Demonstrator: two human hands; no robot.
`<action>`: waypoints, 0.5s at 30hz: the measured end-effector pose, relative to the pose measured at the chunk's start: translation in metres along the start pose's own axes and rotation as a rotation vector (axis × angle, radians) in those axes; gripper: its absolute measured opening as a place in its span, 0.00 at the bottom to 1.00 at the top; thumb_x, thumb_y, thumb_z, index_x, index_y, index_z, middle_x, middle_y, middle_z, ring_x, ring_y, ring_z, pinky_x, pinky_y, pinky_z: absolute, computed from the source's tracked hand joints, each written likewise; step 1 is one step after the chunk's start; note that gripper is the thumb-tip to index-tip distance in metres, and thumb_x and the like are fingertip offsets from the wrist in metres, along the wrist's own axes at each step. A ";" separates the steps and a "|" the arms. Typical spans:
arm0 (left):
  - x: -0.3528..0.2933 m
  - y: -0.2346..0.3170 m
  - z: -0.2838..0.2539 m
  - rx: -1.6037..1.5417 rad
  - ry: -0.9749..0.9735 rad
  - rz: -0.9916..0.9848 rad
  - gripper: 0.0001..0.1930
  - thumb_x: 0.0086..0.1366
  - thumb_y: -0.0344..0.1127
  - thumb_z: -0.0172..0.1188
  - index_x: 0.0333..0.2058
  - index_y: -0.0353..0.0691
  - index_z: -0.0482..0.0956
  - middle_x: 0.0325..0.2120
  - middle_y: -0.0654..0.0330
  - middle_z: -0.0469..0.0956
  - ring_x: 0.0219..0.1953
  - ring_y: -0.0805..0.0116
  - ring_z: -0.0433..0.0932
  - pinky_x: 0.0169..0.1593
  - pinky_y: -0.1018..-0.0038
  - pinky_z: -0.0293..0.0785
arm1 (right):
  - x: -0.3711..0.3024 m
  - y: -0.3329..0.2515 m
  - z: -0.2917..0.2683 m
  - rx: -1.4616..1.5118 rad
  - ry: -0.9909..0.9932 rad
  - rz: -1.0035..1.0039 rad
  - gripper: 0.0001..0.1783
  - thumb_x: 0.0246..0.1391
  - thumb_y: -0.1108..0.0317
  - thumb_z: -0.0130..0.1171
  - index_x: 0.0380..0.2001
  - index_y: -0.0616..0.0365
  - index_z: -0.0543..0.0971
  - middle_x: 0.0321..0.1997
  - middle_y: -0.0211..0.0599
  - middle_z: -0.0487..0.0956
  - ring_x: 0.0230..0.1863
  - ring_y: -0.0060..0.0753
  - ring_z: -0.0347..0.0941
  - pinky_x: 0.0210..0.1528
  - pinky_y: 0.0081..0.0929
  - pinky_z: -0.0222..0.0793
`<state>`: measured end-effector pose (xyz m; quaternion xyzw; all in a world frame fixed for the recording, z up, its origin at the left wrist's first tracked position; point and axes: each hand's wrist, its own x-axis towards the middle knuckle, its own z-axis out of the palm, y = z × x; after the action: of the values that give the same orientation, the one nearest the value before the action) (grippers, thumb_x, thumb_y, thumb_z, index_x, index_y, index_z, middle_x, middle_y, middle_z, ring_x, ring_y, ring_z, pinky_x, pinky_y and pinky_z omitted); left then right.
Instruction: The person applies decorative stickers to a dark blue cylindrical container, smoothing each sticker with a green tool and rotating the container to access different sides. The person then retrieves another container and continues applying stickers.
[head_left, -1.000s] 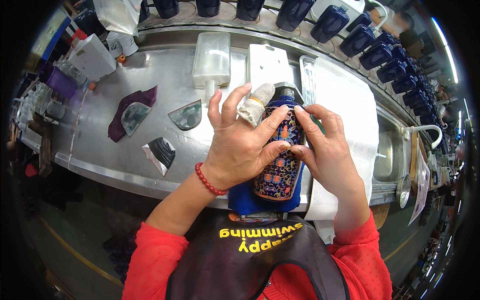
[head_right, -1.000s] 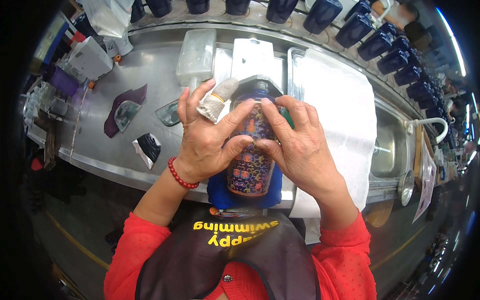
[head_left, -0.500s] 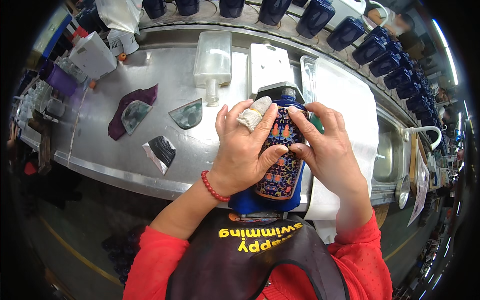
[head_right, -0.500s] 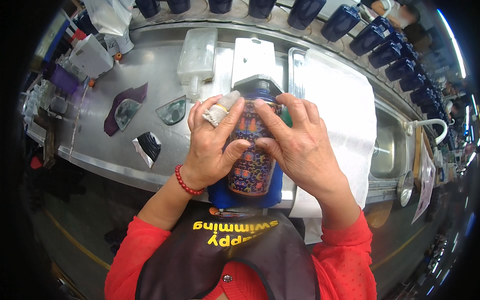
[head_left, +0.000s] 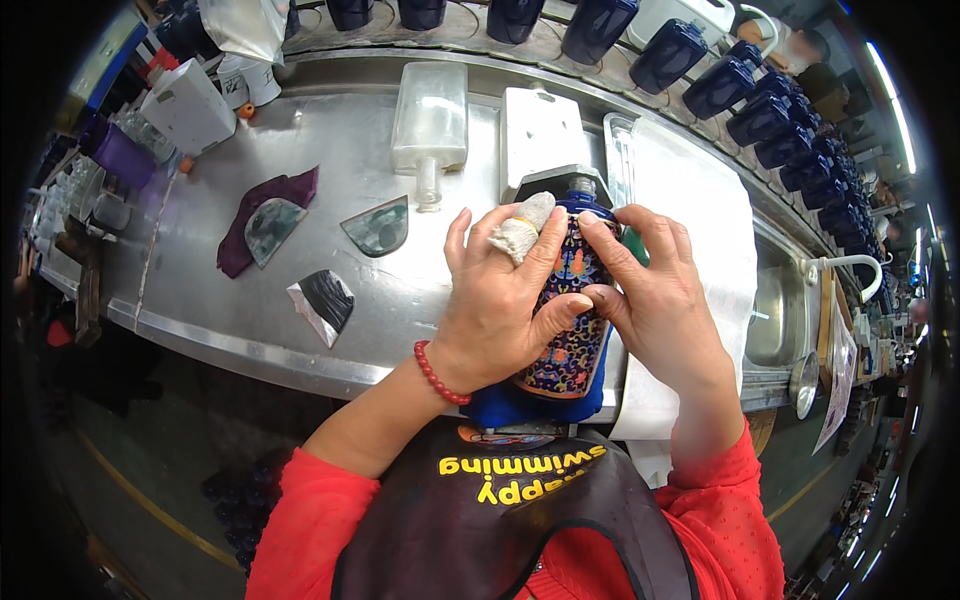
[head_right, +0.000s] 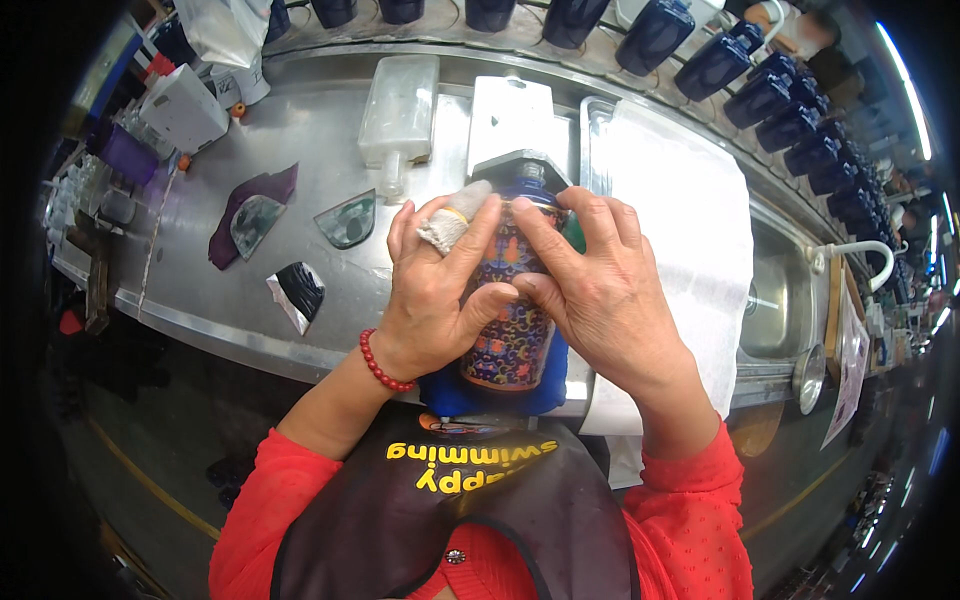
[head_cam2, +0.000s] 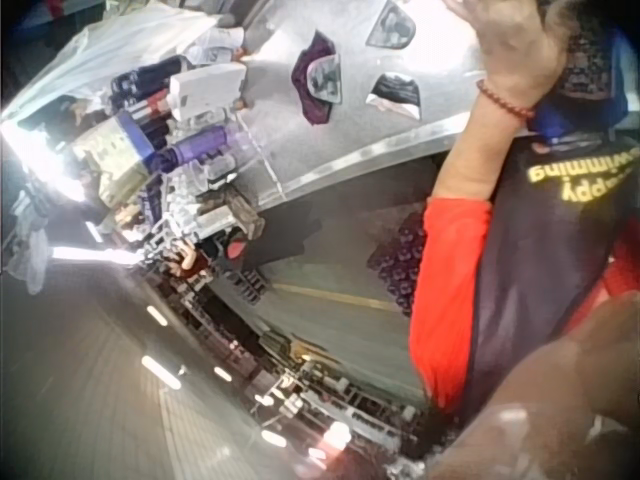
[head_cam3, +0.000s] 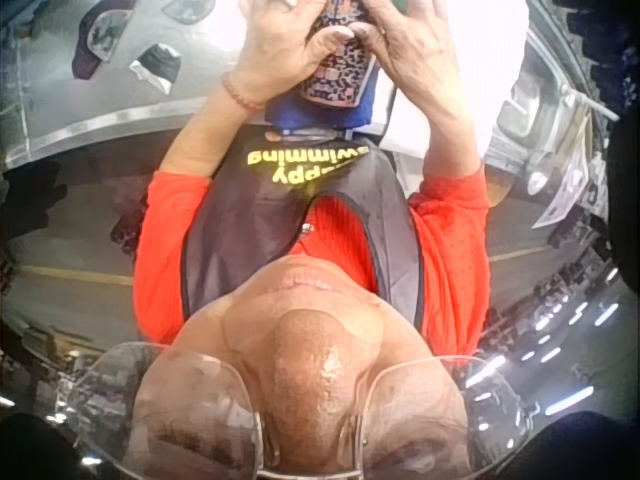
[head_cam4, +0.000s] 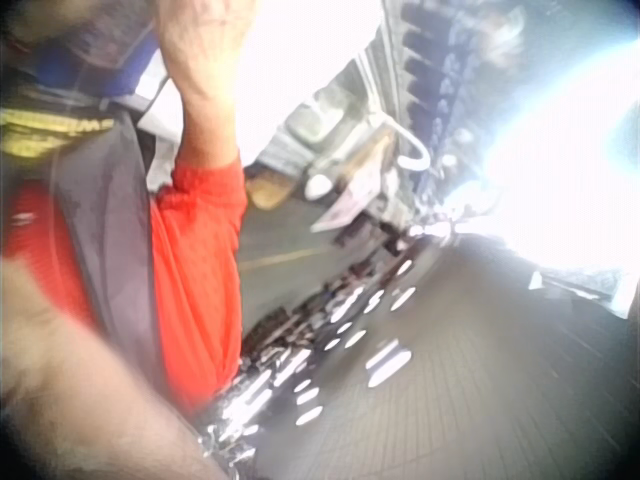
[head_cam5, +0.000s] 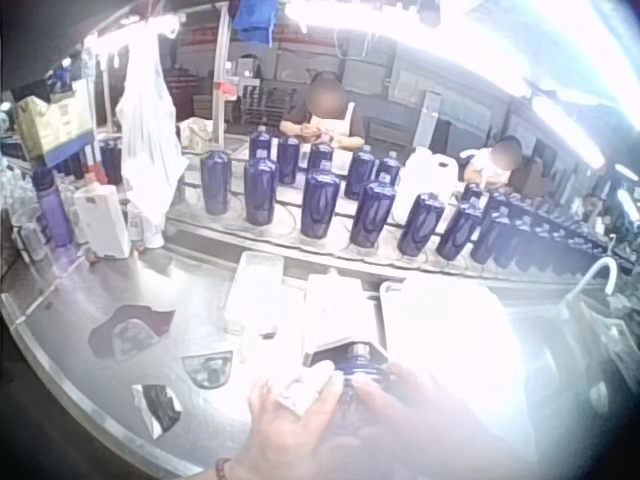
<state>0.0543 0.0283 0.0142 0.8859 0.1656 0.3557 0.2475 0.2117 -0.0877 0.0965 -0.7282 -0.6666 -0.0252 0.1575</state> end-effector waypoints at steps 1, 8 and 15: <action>0.000 -0.001 0.001 -0.001 0.004 0.008 0.41 0.71 0.66 0.48 0.66 0.32 0.68 0.57 0.45 0.75 0.64 0.44 0.63 0.69 0.40 0.42 | 0.000 0.000 0.000 0.004 -0.003 0.001 0.34 0.51 0.64 0.70 0.63 0.50 0.76 0.59 0.46 0.70 0.59 0.54 0.67 0.60 0.44 0.70; -0.005 -0.004 0.002 -0.156 0.014 -0.015 0.40 0.73 0.64 0.47 0.68 0.35 0.65 0.62 0.42 0.70 0.65 0.45 0.65 0.71 0.49 0.43 | -0.003 -0.003 -0.002 0.036 0.000 0.023 0.34 0.51 0.66 0.70 0.63 0.51 0.76 0.60 0.47 0.70 0.60 0.54 0.67 0.61 0.44 0.69; -0.003 -0.003 0.000 -0.070 -0.018 -0.006 0.39 0.73 0.65 0.46 0.67 0.35 0.67 0.63 0.42 0.68 0.66 0.44 0.65 0.71 0.51 0.45 | -0.007 0.000 0.000 0.063 0.009 0.007 0.34 0.52 0.65 0.70 0.64 0.52 0.76 0.61 0.46 0.69 0.60 0.53 0.66 0.61 0.44 0.69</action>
<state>0.0521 0.0291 0.0106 0.8793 0.1535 0.3528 0.2808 0.2111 -0.0946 0.0942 -0.7249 -0.6639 -0.0071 0.1833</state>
